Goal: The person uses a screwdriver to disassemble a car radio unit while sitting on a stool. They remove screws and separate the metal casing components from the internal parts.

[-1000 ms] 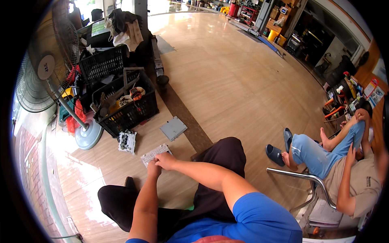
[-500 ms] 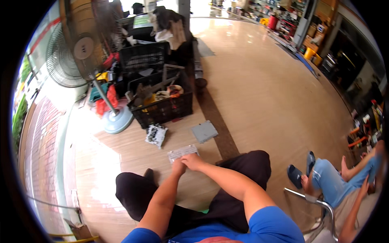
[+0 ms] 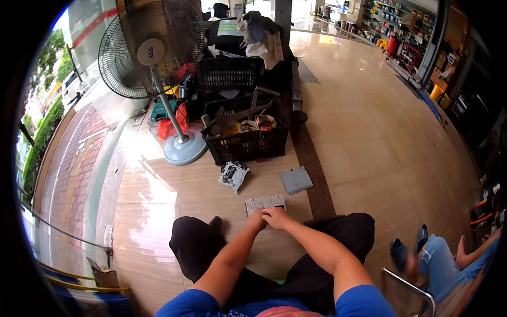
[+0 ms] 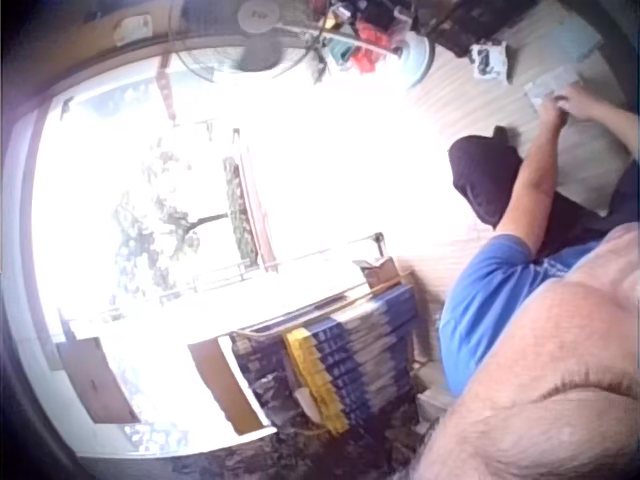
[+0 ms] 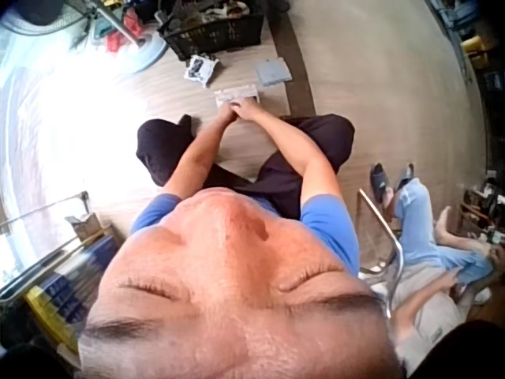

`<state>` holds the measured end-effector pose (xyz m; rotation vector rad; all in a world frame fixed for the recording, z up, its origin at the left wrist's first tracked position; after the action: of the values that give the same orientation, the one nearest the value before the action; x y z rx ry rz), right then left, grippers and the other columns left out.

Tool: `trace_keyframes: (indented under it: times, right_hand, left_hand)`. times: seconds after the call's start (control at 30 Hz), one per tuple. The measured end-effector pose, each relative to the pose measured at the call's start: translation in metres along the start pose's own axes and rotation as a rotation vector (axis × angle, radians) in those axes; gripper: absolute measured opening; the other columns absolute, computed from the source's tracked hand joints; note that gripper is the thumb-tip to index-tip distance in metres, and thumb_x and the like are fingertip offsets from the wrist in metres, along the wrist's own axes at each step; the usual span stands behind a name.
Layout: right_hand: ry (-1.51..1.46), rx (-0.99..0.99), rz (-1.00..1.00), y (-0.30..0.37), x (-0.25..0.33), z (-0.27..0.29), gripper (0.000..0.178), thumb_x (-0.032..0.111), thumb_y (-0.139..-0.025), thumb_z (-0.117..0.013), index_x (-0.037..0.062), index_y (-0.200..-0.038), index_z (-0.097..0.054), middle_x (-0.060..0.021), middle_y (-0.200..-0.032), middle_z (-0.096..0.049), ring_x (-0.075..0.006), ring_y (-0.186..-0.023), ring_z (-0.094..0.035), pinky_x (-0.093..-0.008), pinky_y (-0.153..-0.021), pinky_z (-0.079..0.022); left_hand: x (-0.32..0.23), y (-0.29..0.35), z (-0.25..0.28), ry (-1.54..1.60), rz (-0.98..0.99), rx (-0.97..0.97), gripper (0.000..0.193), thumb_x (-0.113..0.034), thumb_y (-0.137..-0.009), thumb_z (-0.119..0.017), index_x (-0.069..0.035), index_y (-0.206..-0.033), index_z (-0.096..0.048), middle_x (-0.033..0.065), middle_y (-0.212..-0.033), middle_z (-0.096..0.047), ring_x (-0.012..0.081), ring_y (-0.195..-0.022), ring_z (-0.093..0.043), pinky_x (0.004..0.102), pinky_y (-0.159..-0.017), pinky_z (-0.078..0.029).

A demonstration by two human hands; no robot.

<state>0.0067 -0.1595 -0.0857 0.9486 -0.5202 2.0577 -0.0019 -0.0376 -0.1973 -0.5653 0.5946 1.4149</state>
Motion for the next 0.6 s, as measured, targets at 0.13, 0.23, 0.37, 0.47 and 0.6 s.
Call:
trace_keyframes:
  times: [0.13,0.23,0.37,0.47,0.6]
  right_hand:
    - [0.049,-0.004,-0.038,0.001,-0.024,0.002,0.022,0.021,-0.083,-0.059,0.0065,-0.098,-0.066,-0.0162,-0.092,-0.066,-0.0346,-0.085,-0.063,-0.039,-0.075,-0.05]
    - [0.043,0.002,-0.046,-0.004,-0.016,-0.001,0.023,0.025,-0.084,-0.059,0.0068,-0.095,-0.066,-0.0165,-0.09,-0.066,-0.0345,-0.084,-0.063,-0.0392,-0.074,-0.05]
    - [0.07,-0.018,-0.236,-0.002,-0.006,0.007,0.025,0.028,-0.084,-0.057,0.005,-0.086,-0.066,-0.0191,-0.087,-0.065,-0.0373,-0.084,-0.061,-0.0445,-0.076,-0.049]
    - [0.156,0.049,-0.184,-0.003,-0.005,0.011,0.023,0.026,-0.084,-0.056,0.006,-0.091,-0.066,-0.0184,-0.089,-0.065,-0.0364,-0.085,-0.061,-0.0436,-0.075,-0.049]
    - [0.115,0.057,-0.049,-0.002,-0.006,0.009,0.023,0.024,-0.086,-0.054,0.0078,-0.096,-0.066,-0.0179,-0.093,-0.065,-0.036,-0.088,-0.061,-0.0432,-0.077,-0.049]
  left_hand:
    - [-0.026,-0.008,-0.003,-0.089,-0.009,0.056,0.015,-0.014,-0.077,-0.06,-0.006,-0.089,-0.065,0.0201,-0.09,-0.065,0.0394,-0.086,-0.062,0.0463,-0.073,-0.05]
    - [-0.013,-0.004,0.001,-0.018,0.086,0.009,0.015,-0.017,-0.078,-0.06,-0.006,-0.088,-0.065,0.021,-0.09,-0.065,0.0397,-0.086,-0.062,0.0472,-0.074,-0.05]
    - [-0.015,-0.001,0.001,-0.045,0.152,0.013,0.018,-0.019,-0.079,-0.06,-0.004,-0.089,-0.064,0.023,-0.09,-0.064,0.0401,-0.086,-0.062,0.0478,-0.074,-0.049]
    - [-0.014,-0.001,0.002,-0.016,0.155,0.014,0.02,-0.021,-0.08,-0.06,-0.004,-0.091,-0.064,0.0225,-0.089,-0.065,0.0403,-0.087,-0.062,0.0482,-0.074,-0.049]
    - [-0.012,-0.005,-0.003,0.014,0.129,-0.023,0.02,-0.02,-0.079,-0.06,-0.005,-0.092,-0.063,0.0222,-0.089,-0.065,0.0399,-0.087,-0.062,0.0483,-0.074,-0.049]
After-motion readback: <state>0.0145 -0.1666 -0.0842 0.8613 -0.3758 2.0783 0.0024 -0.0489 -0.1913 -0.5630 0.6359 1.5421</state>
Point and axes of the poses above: each hand's wrist, its own y-axis away from the middle knuckle, its own z-axis out of the back of the hand, x = y × z, the point moved 3 cm from there along -y, towards the middle knuckle
